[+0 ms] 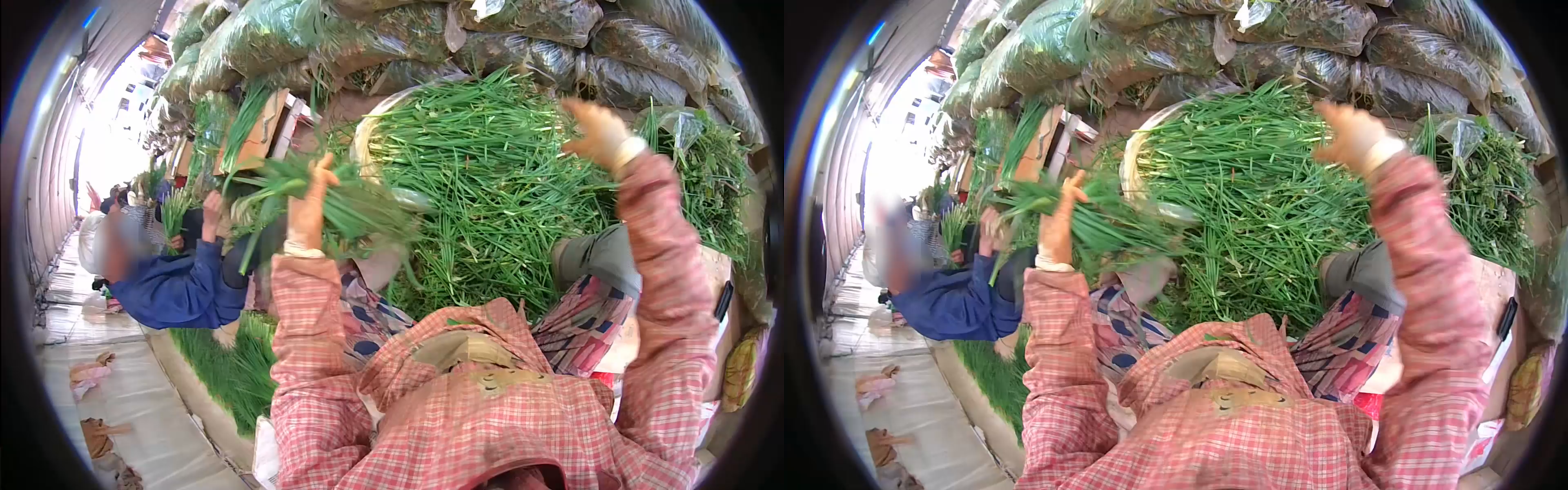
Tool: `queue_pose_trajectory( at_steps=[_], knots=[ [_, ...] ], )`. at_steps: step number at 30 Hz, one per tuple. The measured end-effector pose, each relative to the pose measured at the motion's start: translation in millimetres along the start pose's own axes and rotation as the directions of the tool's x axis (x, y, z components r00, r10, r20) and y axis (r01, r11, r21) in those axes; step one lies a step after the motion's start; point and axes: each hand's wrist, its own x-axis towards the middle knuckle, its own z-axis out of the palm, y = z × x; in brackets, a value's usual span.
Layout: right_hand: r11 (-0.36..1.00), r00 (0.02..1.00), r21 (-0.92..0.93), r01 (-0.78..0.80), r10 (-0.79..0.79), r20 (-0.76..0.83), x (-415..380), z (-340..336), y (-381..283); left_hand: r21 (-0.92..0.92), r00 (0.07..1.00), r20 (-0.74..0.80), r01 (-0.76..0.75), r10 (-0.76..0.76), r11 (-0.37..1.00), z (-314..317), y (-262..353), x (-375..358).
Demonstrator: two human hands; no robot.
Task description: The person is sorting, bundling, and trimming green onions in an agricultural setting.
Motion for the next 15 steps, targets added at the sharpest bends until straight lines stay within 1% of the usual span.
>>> queue_pose_trajectory(
  at_steps=[1, 2, 3, 4, 5, 6, 7, 9, 11, 12, 13, 15],
  knots=[
    [0.987, 0.979, -0.076, -0.14, 0.149, 0.138, -13.9, -17.8, -47.2, 0.027, 1.0, -0.005, 0.016, -0.016, 1.0, 9.2, -19.3, 2.7],
    [0.978, 0.999, 0.204, -0.039, 0.042, -0.011, -15.8, 11.3, -53.9, -0.227, 0.997, -0.025, -0.073, 0.069, 0.971, -3.5, -5.4, -0.7],
    [0.786, 0.97, 0.578, 0.218, -0.106, -0.22, -14.2, 53.9, -61.2, -0.431, 0.991, -0.001, -0.119, 0.131, 0.894, -17.1, 11.5, 0.3],
    [0.733, 0.963, 0.632, 0.253, -0.127, -0.237, -18.0, 67.7, -82.1, -0.504, 0.984, 0.014, -0.146, 0.178, 0.851, -27.8, 32.4, 0.3],
    [0.67, 0.957, 0.686, 0.284, -0.152, -0.248, -23.2, 73.3, -115.4, -0.377, 0.988, -0.034, -0.155, 0.153, 0.913, -33.5, 63.2, -9.9],
    [0.592, 0.969, 0.769, 0.242, -0.103, -0.226, -24.9, 74.4, -143.6, -0.244, 0.988, -0.081, -0.145, 0.129, 0.959, -39.2, 94.1, -20.1],
    [0.505, 0.977, 0.839, 0.204, -0.052, -0.206, -21.3, 72.6, -169.7, -0.277, 0.982, -0.124, -0.175, 0.146, 0.945, -34.6, 104.8, -22.5],
    [0.486, 0.98, 0.857, 0.173, 0.004, -0.2, -13.3, 70.5, -214.8, -0.439, 0.975, -0.155, -0.215, 0.162, 0.873, -22.1, 123.2, -23.6],
    [0.632, 1.0, 0.775, 0.029, -0.013, -0.027, -13.9, 57.1, -249.6, -0.547, 0.977, -0.145, -0.212, 0.158, 0.81, -19.0, 144.6, -33.1],
    [0.648, 1.0, 0.761, -0.004, -0.014, 0.017, -12.4, 62.9, -260.2, -0.593, 0.98, -0.131, -0.199, 0.151, 0.78, -19.3, 154.4, -39.5],
    [0.686, 0.999, 0.728, -0.002, -0.031, 0.032, -15.1, 69.7, -263.6, -0.618, 0.981, -0.119, -0.192, 0.151, 0.762, -19.6, 157.3, -44.0],
    [0.745, 0.985, 0.664, -0.063, -0.062, 0.164, -19.8, 96.6, -264.0, -0.657, 0.973, -0.146, -0.23, 0.178, 0.718, -17.8, 156.5, -48.5]
  ],
)
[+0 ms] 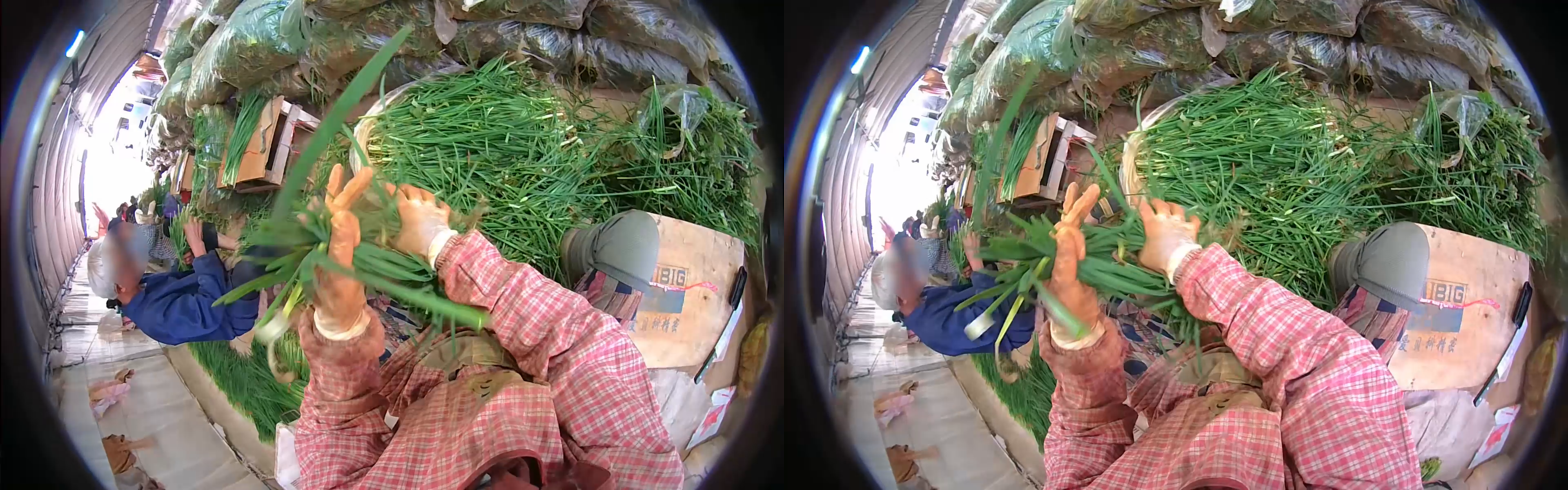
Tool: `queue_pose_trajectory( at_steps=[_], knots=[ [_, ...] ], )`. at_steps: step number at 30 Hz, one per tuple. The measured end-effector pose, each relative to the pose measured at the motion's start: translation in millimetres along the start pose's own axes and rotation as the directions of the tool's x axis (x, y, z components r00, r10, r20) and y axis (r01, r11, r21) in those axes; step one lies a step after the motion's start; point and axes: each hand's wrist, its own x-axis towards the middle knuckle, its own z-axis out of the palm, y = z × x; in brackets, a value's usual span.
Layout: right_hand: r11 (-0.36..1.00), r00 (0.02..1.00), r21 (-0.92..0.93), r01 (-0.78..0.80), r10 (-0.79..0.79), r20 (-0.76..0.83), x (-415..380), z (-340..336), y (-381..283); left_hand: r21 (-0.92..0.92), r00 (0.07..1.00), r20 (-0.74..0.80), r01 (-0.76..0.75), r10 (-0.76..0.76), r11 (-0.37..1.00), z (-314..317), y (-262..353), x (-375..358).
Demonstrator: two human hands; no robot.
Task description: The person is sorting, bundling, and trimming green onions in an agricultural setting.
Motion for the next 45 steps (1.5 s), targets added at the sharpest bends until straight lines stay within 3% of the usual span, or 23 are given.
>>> queue_pose_trajectory(
  at_steps=[4, 5, 7, 10, 13, 16, 20, 23, 24, 26, 28, 30, 31, 32, 33, 34, 35, 36, 37, 38, 40, 42, 45],
  knots=[
    [0.964, 0.913, -0.175, -0.201, 0.249, 0.324, -21.9, 39.2, 45.7, -0.201, 0.992, -0.123, -0.027, 0.002, 0.979, 8.3, 23.7, -13.5],
    [0.973, 0.911, -0.076, -0.219, 0.232, 0.341, -24.1, 78.5, 76.1, -0.406, 0.979, -0.183, 0.009, -0.091, 0.914, 10.7, 33.9, -17.7],
    [0.948, 0.878, 0.092, -0.304, 0.241, 0.413, -23.8, 163.5, 127.3, -0.419, 0.976, -0.207, -0.034, -0.059, 0.907, -8.1, 33.0, -25.0],
    [0.921, 0.864, 0.116, -0.372, 0.298, 0.405, -40.3, 181.2, 150.9, -0.301, 0.975, -0.223, -0.083, 0.014, 0.95, -48.1, 30.8, -40.6],
    [0.911, 0.878, 0.066, -0.406, 0.369, 0.305, -39.3, 154.4, 196.3, -0.452, 0.946, -0.324, -0.152, -0.003, 0.879, -85.5, 32.9, -52.4],
    [0.897, 0.886, 0.0, -0.442, 0.437, 0.153, -42.0, 106.4, 246.2, -0.392, 0.912, -0.41, -0.164, -0.012, 0.905, -86.2, 36.3, -54.6],
    [0.869, 0.874, -0.098, -0.485, 0.483, -0.044, -49.0, 41.4, 291.9, -0.436, 0.943, -0.332, -0.164, 0.012, 0.885, -80.8, 34.9, -54.1],
    [0.843, 0.864, -0.192, -0.502, 0.482, -0.142, -54.2, 9.1, 311.0, -0.742, 0.971, -0.237, -0.203, 0.032, 0.639, -112.4, 52.9, -48.8],
    [0.829, 0.862, -0.237, -0.506, 0.482, -0.154, -54.9, 1.5, 313.9, -0.746, 0.957, -0.289, -0.227, 0.004, 0.626, -121.9, 58.9, -49.3],
    [0.756, 0.855, -0.419, -0.503, 0.507, -0.112, -48.3, -10.4, 318.8, -0.744, 0.92, -0.389, -0.279, -0.053, 0.607, -140.9, 71.6, -50.6],
    [0.521, 0.814, -0.786, -0.332, 0.579, 0.041, -22.0, -26.3, 307.5, -0.565, 0.894, -0.448, -0.271, -0.014, 0.78, -130.3, 75.0, -30.2],
    [0.604, 0.836, -0.79, -0.107, 0.484, 0.258, -23.2, -106.6, 178.4, -0.441, 0.933, -0.36, -0.194, 0.025, 0.877, -111.4, 70.8, -12.7],
    [0.607, 0.875, -0.79, -0.085, 0.424, 0.232, 3.6, -109.9, 181.3, -0.405, 0.967, -0.253, -0.143, 0.039, 0.903, -103.4, 63.6, -6.7],
    [0.645, 0.926, -0.762, 0.052, 0.254, 0.278, 33.4, -119.8, 155.7, -0.364, 0.989, -0.141, -0.095, 0.046, 0.927, -94.3, 58.8, -1.5],
    [0.729, 0.934, -0.651, 0.211, 0.046, 0.354, 38.5, -144.1, 75.7, -0.325, 0.997, -0.058, -0.071, 0.055, 0.943, -82.8, 56.8, 4.7],
    [0.807, 0.896, -0.392, 0.441, -0.369, 0.249, 48.2, -145.0, 36.6, -0.286, 0.997, 0.03, -0.054, 0.066, 0.957, -69.5, 55.8, 9.7],
    [0.784, 0.758, 0.104, 0.612, -0.619, 0.205, 42.3, -159.9, -20.3, -0.297, 0.996, 0.035, -0.063, 0.077, 0.953, -53.2, 58.6, 12.6],
    [0.574, 0.589, 0.534, 0.621, -0.791, 0.165, 49.0, -154.6, -62.0, -0.382, 0.993, 0.082, -0.046, 0.083, 0.923, -48.3, 62.6, 16.2],
    [0.328, 0.504, 0.873, 0.36, -0.856, 0.114, 45.6, -138.8, -92.9, -0.462, 0.987, 0.127, -0.025, 0.094, 0.886, -43.7, 67.2, 19.3],
    [0.238, 0.406, 0.97, 0.046, -0.892, 0.199, 39.7, -127.2, -120.7, -0.537, 0.98, 0.169, -0.001, 0.108, 0.843, -39.9, 70.5, 21.6],
    [0.267, 0.427, 0.958, -0.1, -0.859, 0.284, 8.2, -103.0, -125.5, -0.752, 0.977, 0.205, 0.12, 0.056, 0.649, -48.5, 73.8, 21.9],
    [0.361, 0.418, 0.925, -0.122, -0.826, 0.378, -3.4, -72.9, -98.5, -0.697, 0.992, 0.127, 0.105, -0.022, 0.71, -64.7, 61.8, 10.8],
    [0.502, 0.384, 0.847, -0.173, -0.757, 0.528, -16.9, -4.8, -17.4, -0.777, 0.979, 0.032, 0.152, -0.203, 0.611, -99.3, 12.7, -13.3]
  ],
)
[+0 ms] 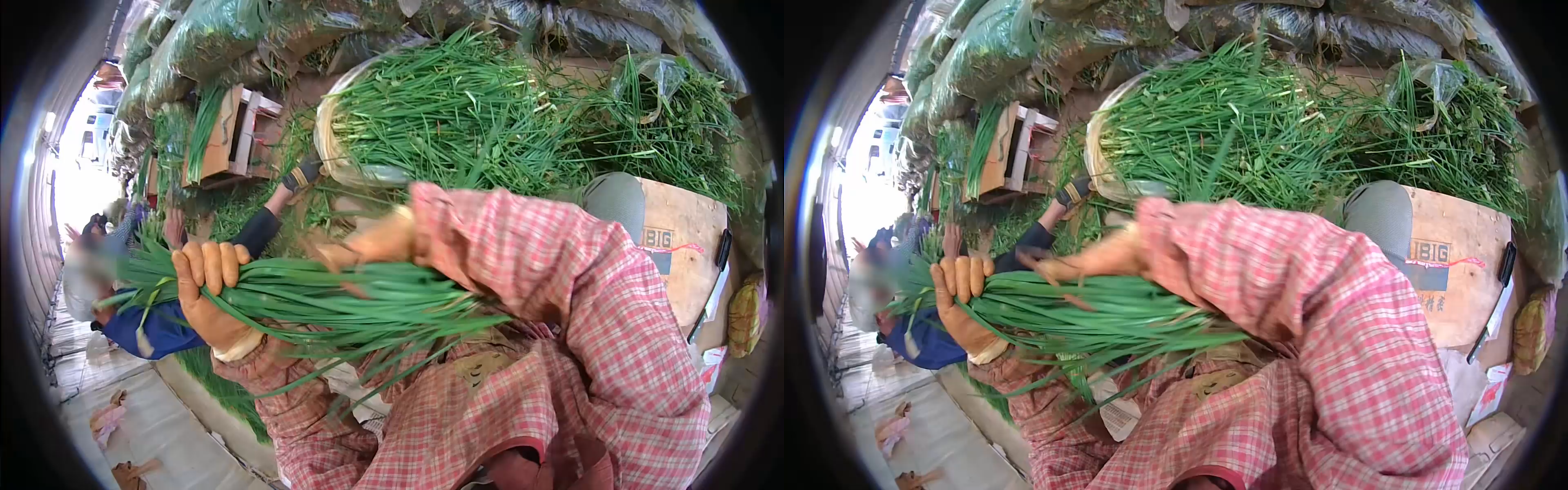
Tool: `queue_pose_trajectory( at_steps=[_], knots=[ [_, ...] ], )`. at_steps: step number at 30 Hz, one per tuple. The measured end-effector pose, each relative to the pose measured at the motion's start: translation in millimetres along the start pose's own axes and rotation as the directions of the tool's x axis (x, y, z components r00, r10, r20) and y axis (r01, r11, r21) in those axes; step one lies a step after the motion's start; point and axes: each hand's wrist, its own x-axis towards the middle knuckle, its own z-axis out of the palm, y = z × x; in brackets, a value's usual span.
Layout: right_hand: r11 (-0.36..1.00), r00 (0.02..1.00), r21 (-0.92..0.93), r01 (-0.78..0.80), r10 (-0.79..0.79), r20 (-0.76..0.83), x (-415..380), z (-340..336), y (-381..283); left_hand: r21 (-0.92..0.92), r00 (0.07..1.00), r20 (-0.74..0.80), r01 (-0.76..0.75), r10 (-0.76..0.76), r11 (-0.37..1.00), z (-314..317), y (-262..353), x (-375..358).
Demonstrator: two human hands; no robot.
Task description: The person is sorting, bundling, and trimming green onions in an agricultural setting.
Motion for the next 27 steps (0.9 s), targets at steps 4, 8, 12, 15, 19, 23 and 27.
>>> queue_pose_trajectory(
  at_steps=[4, 8, 12, 15, 19, 23, 27],
  knots=[
    [0.922, 0.904, -0.171, 0.346, -0.279, 0.324, -47.5, -21.1, 88.6, -0.209, 0.986, -0.131, 0.075, -0.104, 0.975, -72.1, -24.0, -32.3],
    [0.958, 0.998, 0.284, 0.04, -0.05, 0.028, -98.3, -1.5, 90.4, -0.342, 0.946, -0.306, -0.005, -0.106, 0.94, -109.0, -40.4, -63.6],
    [0.626, 0.996, 0.777, 0.071, -0.004, -0.088, -130.8, 12.4, 113.8, -0.346, 0.888, -0.449, -0.068, -0.102, 0.936, -135.3, -48.6, -82.6],
    [0.603, 0.96, 0.748, 0.278, -0.155, -0.232, -130.6, 34.4, 95.3, -0.383, 0.853, -0.51, -0.113, -0.108, 0.917, -149.7, -52.6, -91.5],
    [0.632, 0.977, 0.751, 0.192, -0.052, -0.206, -131.1, 41.0, 50.8, -0.394, 0.823, -0.555, -0.129, -0.124, 0.91, -187.1, -55.4, -114.2],
    [0.779, 0.743, 0.603, -0.17, 0.503, -0.441, -117.7, 45.3, 45.4, -0.434, 0.711, -0.686, -0.234, -0.151, 0.87, -201.4, -54.4, -133.6],
    [0.89, 0.778, -0.156, -0.428, 0.275, -0.565, -118.8, 38.3, 31.1, -0.318, 0.72, -0.694, -0.27, -0.029, 0.909, -251.4, -69.8, -160.3]
  ],
)
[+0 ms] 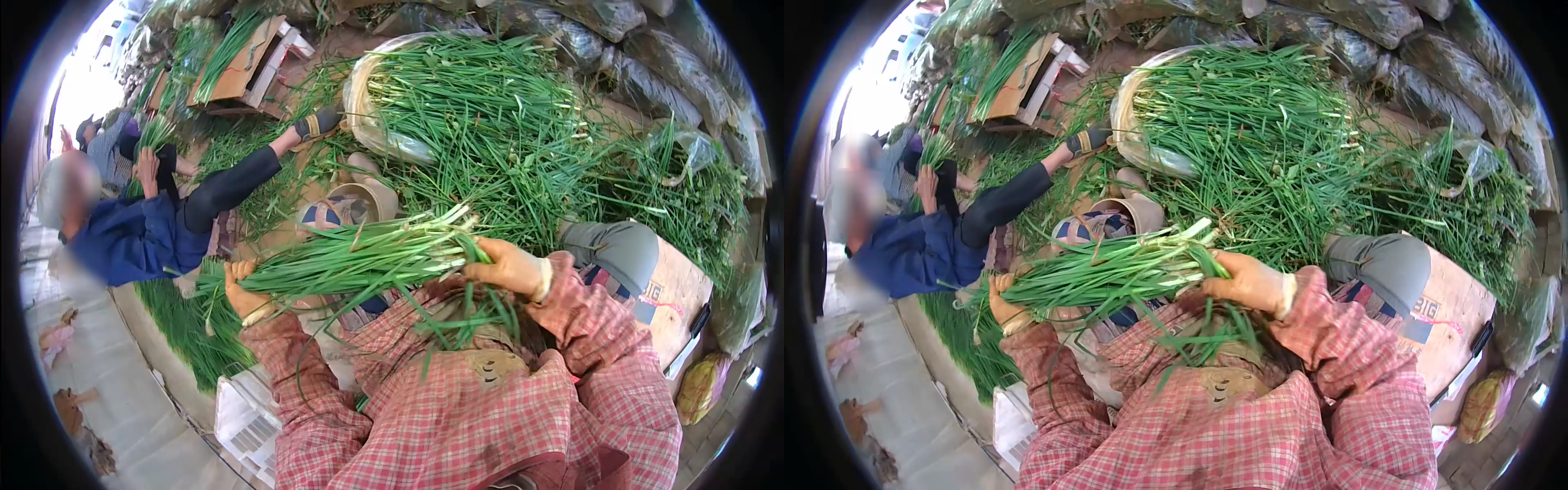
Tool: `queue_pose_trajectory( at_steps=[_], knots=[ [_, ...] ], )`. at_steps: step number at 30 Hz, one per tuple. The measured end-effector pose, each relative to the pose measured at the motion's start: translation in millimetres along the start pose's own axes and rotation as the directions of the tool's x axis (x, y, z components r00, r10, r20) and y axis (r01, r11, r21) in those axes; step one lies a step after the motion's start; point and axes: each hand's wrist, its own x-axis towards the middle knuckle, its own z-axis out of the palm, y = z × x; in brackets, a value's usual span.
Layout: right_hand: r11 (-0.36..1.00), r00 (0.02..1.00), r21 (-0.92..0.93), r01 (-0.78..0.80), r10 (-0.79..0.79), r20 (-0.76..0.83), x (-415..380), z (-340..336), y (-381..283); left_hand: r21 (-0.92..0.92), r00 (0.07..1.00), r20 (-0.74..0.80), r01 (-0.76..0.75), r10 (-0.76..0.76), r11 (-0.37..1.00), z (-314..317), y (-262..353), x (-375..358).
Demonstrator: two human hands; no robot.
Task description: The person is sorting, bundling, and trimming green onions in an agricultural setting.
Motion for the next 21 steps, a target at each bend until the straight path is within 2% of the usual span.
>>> queue_pose_trajectory(
  at_steps=[1, 2, 3, 4, 5, 6, 7, 10, 11, 12, 13, 14, 16, 18, 19, 20, 21],
  knots=[
    [0.989, 0.996, -0.119, -0.084, 0.082, -0.028, -8.2, -6.7, -16.5, -0.027, 0.998, 0.036, 0.05, -0.049, 0.998, -9.1, -0.6, -3.4],
    [0.976, 0.992, -0.206, 0.071, -0.091, -0.091, -11.7, -12.9, -2.6, -0.05, 0.992, 0.079, 0.105, -0.101, 0.993, -11.9, -2.0, -4.3],
    [0.963, 0.995, -0.264, 0.044, -0.066, -0.075, -18.6, -19.6, -2.3, 0.034, 0.958, -0.287, -0.009, 0.018, 0.999, 33.5, -22.5, -19.2],
    [0.946, 0.997, -0.323, 0.016, -0.038, -0.061, -25.6, -26.8, -6.1, -0.13, 0.994, -0.069, 0.072, -0.081, 0.989, 20.4, -25.1, -13.8],
    [0.953, 0.997, -0.301, -0.046, 0.028, -0.066, -34.5, -34.5, -18.4, -0.267, 0.976, 0.163, 0.182, -0.142, 0.946, -6.1, -29.8, -5.8],
    [0.955, 0.993, -0.275, -0.115, 0.099, -0.07, -43.4, -40.1, -28.7, -0.368, 0.907, 0.389, 0.313, -0.162, 0.876, -30.6, -31.3, -0.6],
    [0.967, 0.988, -0.219, -0.129, 0.105, -0.114, -50.0, -42.3, -28.4, -0.132, 0.969, 0.184, 0.19, -0.165, 0.973, -46.4, -25.4, 6.4],
    [0.975, 0.948, -0.076, -0.21, 0.184, -0.259, -68.7, -53.8, -39.9, -0.071, 0.984, -0.166, 0.056, -0.067, 0.996, 33.2, -48.7, -20.5],
    [0.987, 0.913, -0.038, -0.156, 0.129, -0.388, -78.1, -63.4, -44.4, 0.078, 0.97, -0.244, 0.005, 0.015, 0.997, 37.5, -47.2, -19.9],
    [0.992, 0.805, -0.004, -0.124, 0.098, -0.586, -94.5, -84.2, -38.0, 0.075, 0.966, -0.252, -0.038, 0.055, 0.996, 30.3, -42.3, -18.0],
    [0.997, 0.655, 0.012, -0.08, 0.062, -0.753, -111.1, -105.0, -31.6, 0.072, 0.96, -0.261, -0.082, 0.098, 0.994, 11.2, -27.5, -14.7],
    [0.987, 0.49, 0.161, -0.03, 0.155, -0.858, -137.2, -135.1, -27.5, 0.071, 0.952, -0.269, -0.13, 0.145, 0.989, -18.5, -4.9, -7.6],
    [0.955, 0.13, 0.026, 0.295, -0.013, -0.991, -158.7, -164.8, -32.3, 0.0, 0.988, -0.047, -0.146, 0.146, 0.989, -107.3, 37.1, 15.3],
    [0.918, 0.371, 0.213, 0.335, 0.08, -0.925, -179.9, -186.4, -32.6, -0.115, 0.99, 0.068, -0.112, 0.12, 0.987, -28.8, 28.2, -12.1],
    [0.961, 0.301, 0.09, 0.263, 0.007, -0.954, -150.3, -168.4, -30.7, -0.191, 0.952, 0.297, -0.014, 0.072, 0.981, -24.6, 24.1, -11.1],
    [0.988, 0.273, 0.057, 0.145, 0.015, -0.962, -113.2, -146.0, -24.6, -0.17, 0.958, 0.274, -0.043, 0.089, 0.984, -14.9, 21.5, -14.3],
    [0.915, 0.568, -0.355, -0.191, -0.193, -0.8, -81.1, -141.4, 11.0, -0.149, 0.962, 0.251, -0.071, 0.107, 0.986, -2.1, 20.1, -19.4]
  ],
)
